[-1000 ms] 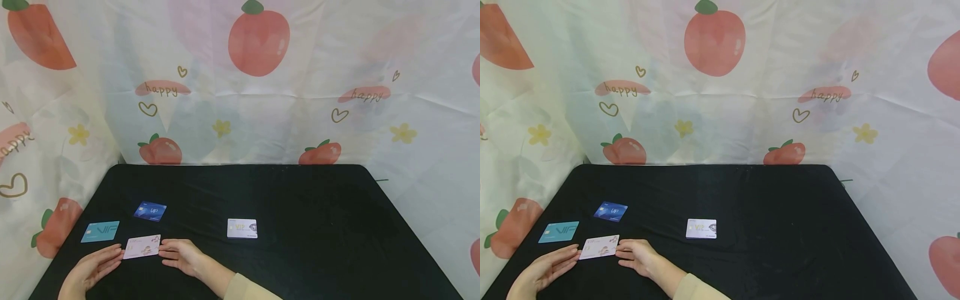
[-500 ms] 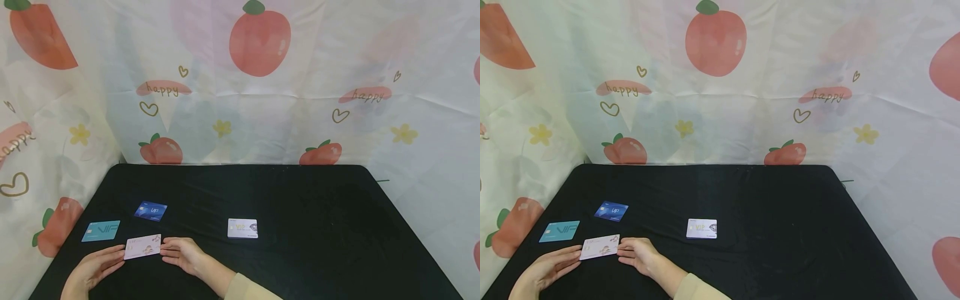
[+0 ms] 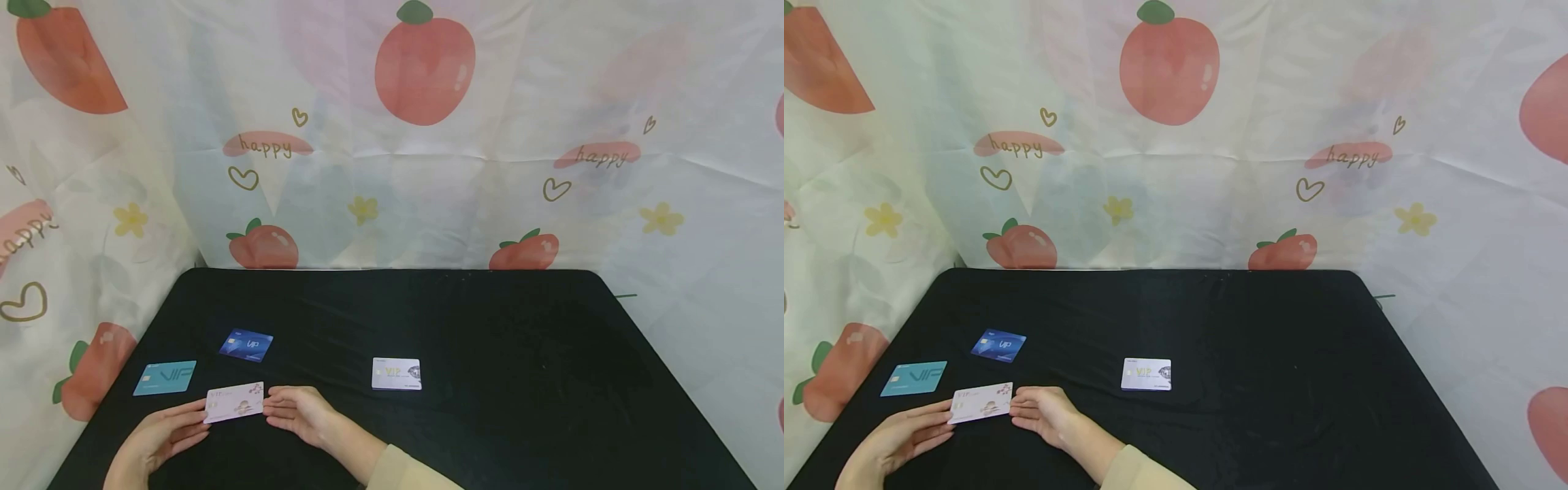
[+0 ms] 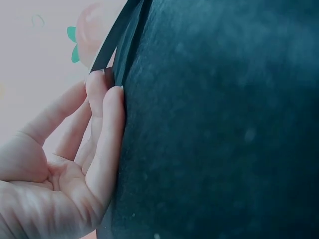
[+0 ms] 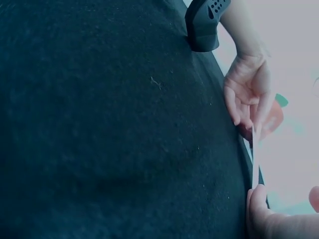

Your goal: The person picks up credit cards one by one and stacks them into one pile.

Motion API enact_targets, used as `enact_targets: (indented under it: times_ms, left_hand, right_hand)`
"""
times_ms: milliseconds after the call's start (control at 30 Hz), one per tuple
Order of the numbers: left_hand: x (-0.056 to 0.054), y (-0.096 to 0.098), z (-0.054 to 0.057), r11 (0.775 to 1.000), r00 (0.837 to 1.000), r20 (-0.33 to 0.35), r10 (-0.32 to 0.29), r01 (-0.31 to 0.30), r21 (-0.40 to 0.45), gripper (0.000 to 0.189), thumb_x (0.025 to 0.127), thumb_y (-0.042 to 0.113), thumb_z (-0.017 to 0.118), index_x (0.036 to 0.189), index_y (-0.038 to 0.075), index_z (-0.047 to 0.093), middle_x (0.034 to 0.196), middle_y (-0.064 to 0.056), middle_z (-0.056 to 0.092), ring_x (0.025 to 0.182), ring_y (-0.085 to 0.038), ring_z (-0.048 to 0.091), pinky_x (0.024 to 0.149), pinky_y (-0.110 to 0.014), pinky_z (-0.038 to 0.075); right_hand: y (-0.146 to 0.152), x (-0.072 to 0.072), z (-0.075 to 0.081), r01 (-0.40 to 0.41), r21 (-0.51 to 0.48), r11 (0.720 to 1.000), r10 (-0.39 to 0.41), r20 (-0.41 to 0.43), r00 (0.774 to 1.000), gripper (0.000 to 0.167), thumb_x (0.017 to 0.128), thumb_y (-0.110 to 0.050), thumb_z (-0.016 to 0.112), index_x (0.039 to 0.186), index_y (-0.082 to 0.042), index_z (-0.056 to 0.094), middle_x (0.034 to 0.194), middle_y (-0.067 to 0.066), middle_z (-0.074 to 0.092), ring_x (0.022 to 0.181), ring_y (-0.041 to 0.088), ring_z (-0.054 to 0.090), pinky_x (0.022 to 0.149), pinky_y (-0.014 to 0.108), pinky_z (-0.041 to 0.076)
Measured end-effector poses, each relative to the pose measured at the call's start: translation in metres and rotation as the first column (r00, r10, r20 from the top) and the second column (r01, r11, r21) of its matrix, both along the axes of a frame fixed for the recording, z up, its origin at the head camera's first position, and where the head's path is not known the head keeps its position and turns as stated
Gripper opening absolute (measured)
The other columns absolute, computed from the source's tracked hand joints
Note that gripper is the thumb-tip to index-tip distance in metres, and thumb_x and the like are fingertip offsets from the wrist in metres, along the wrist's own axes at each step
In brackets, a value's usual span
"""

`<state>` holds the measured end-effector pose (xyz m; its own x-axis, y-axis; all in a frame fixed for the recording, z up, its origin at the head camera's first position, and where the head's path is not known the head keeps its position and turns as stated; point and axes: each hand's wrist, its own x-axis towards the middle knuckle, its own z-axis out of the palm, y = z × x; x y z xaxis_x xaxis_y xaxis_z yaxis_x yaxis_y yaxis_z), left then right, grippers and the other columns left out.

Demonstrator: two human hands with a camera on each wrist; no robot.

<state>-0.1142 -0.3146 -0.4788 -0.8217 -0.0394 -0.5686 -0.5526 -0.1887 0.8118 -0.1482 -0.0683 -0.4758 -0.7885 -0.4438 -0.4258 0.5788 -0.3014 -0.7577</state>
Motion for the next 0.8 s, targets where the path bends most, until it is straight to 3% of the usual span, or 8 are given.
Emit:
enact_targets:
  times_ms: [200, 400, 633, 800]
  left_hand:
    - [-0.001, 0.004, 0.001, 1.0, 1.0, 0.014, 0.004, -0.004, -0.021, 0.028, 0.085, 0.004, 0.062, 0.111, -0.006, 0.062, 0.086, -0.009, 0.068, 0.078, -0.024, 0.067, 0.076, -0.04, 0.055]
    - [-0.002, 0.008, 0.003, 1.0, 1.0, -0.003, -0.004, 0.004, -0.009, 0.027, 0.08, 0.005, 0.068, 0.106, -0.001, 0.066, 0.086, -0.01, 0.068, 0.078, -0.024, 0.068, 0.076, -0.04, 0.055]
    - [-0.007, 0.013, 0.006, 0.999, 0.999, -0.034, -0.03, 0.029, -0.032, 0.033, 0.085, 0.005, 0.063, 0.117, -0.005, 0.059, 0.087, -0.008, 0.068, 0.077, -0.022, 0.068, 0.074, -0.037, 0.055]
    - [-0.009, 0.021, 0.009, 0.999, 0.999, -0.045, -0.01, 0.008, -0.052, 0.038, 0.085, 0.006, 0.062, 0.121, -0.007, 0.055, 0.087, -0.008, 0.068, 0.078, -0.024, 0.068, 0.074, -0.036, 0.055]
  right_hand:
    - [0.002, -0.003, 0.001, 0.006, 0.007, 1.0, -0.006, -0.014, 1.0, 0.035, 0.083, -0.002, 0.053, 0.115, 0.011, 0.053, 0.101, 0.018, 0.065, 0.089, 0.02, 0.063, 0.089, 0.042, 0.049]
    - [0.003, -0.006, -0.001, 0.015, 0.028, 0.999, -0.014, -0.043, 0.999, 0.034, 0.084, -0.002, 0.054, 0.116, 0.01, 0.054, 0.101, 0.016, 0.065, 0.083, 0.015, 0.063, 0.086, 0.038, 0.052]
    - [0.005, -0.009, 0.002, 0.032, 0.051, 0.998, -0.029, -0.054, 0.998, 0.032, 0.085, -0.002, 0.054, 0.115, 0.01, 0.054, 0.095, 0.012, 0.067, 0.075, 0.011, 0.062, 0.082, 0.035, 0.053]
    - [0.007, -0.012, 0.002, 0.051, 0.072, 0.996, -0.045, -0.081, 0.996, 0.03, 0.085, -0.001, 0.055, 0.113, 0.011, 0.055, 0.084, 0.006, 0.065, 0.07, 0.008, 0.06, 0.076, 0.03, 0.054]
